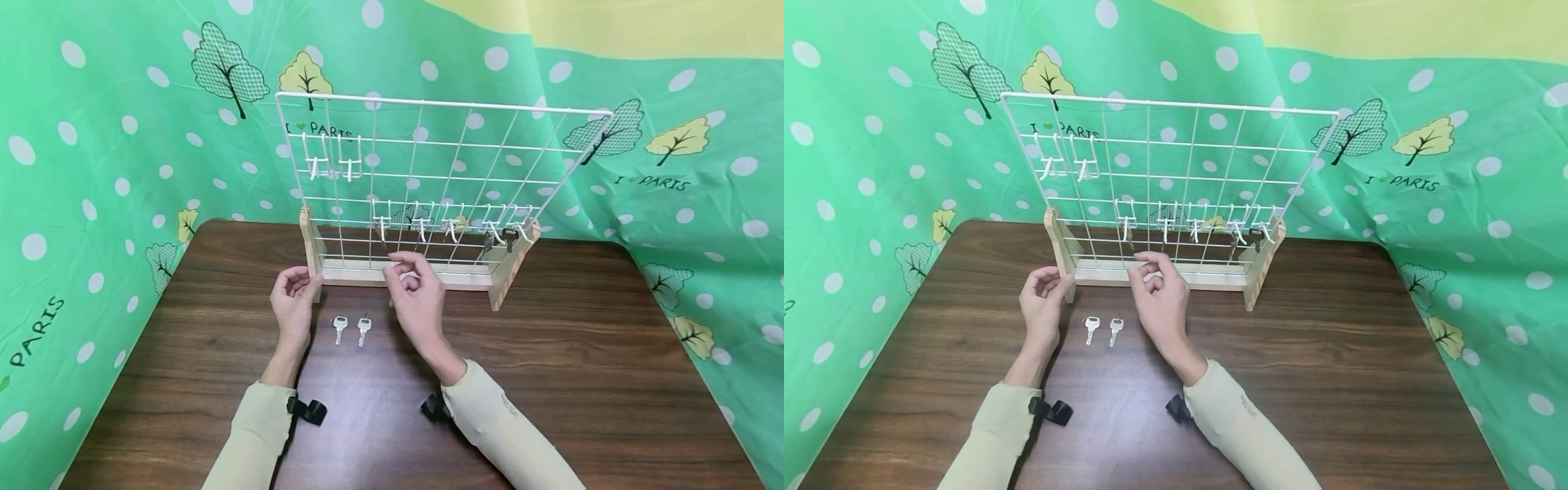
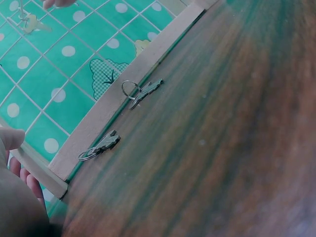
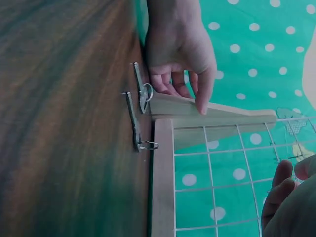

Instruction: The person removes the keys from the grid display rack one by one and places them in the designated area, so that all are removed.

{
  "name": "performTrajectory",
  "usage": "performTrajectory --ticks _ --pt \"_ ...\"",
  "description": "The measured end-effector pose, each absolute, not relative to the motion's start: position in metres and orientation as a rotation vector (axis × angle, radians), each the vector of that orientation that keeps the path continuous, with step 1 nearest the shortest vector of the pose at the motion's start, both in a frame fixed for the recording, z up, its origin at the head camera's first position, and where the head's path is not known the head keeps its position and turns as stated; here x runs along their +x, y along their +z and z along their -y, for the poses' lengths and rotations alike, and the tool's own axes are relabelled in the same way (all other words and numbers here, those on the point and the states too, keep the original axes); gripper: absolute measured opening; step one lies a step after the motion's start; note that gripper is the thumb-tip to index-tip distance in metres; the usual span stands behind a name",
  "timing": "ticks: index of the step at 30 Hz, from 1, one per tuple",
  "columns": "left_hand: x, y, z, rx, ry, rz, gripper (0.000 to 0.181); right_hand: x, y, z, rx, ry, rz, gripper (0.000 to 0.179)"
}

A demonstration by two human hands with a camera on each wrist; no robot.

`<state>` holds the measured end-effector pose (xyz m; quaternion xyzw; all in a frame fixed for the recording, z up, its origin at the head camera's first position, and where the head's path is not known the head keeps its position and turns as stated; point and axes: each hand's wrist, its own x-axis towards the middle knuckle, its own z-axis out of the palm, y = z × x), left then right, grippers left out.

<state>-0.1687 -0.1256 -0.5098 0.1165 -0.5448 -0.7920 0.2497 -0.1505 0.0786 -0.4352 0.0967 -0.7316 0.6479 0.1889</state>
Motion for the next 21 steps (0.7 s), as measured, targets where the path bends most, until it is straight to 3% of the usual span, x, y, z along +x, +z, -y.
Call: performTrajectory --ticks 21 --pt "-0.169 -0.512 0.127 0.289 -2.154 1.475 0.027 -0.175 -0.423 -0.053 0.166 1.886 1.972 0.033"
